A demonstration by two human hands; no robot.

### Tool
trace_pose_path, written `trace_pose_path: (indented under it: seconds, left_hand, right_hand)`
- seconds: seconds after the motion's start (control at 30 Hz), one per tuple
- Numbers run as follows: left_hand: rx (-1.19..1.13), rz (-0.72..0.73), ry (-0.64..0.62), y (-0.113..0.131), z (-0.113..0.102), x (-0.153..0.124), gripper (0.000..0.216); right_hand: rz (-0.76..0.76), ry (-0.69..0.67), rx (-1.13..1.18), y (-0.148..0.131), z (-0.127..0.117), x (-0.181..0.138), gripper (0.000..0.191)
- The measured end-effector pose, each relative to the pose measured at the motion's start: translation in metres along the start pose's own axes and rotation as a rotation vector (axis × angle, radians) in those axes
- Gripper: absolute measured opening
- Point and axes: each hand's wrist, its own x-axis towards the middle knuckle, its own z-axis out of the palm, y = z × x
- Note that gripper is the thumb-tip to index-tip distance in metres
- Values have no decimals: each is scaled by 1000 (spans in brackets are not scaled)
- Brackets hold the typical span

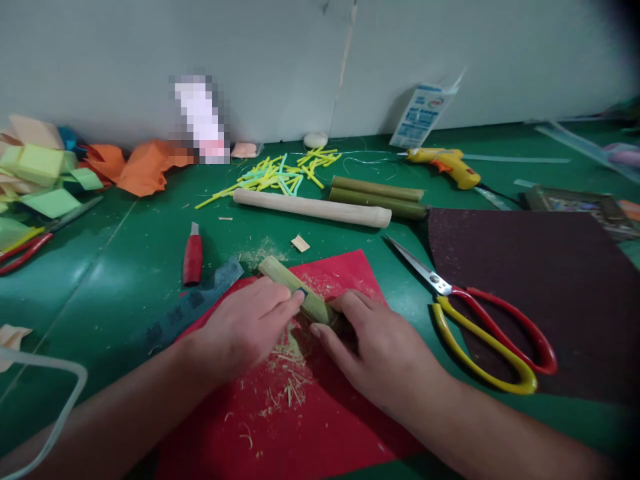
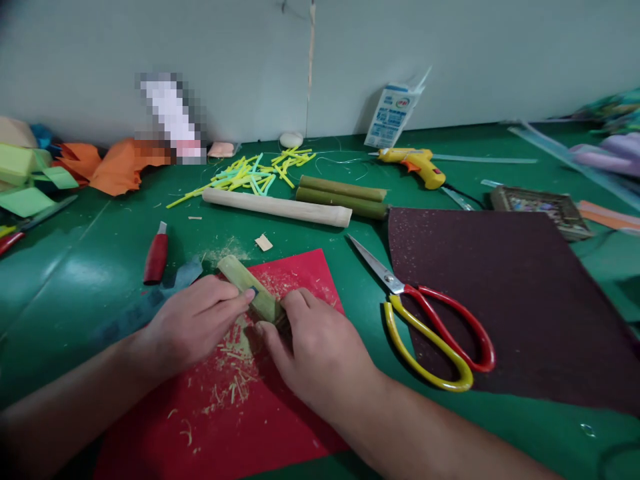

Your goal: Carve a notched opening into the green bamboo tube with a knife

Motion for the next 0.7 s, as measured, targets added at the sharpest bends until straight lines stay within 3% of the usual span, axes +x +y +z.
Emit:
trace_pose_path:
  seconds: [0.13,0.27,0.43,0.57,0.7]
  left_hand:
    - [-8,-85,57,-3,1,-2,20]
    - [-47,-34,18,-3,1,-1,21]
    - [-44,-129,43,-5,0,-2,20]
    - [-93,-68,6,-2,0,-1,21]
    - [-60,-113,54,-2,1,0,21]
  right_hand:
    - [-5,13,-17,-1,1,1,22]
    - [4,3,-11,-2,0,1,22]
    - [-3,13,-14,-2,-2,1,22]
    - [5,5,-23,-3,-2,1,23]
    - [7,4,-23,-4,-2,0,23]
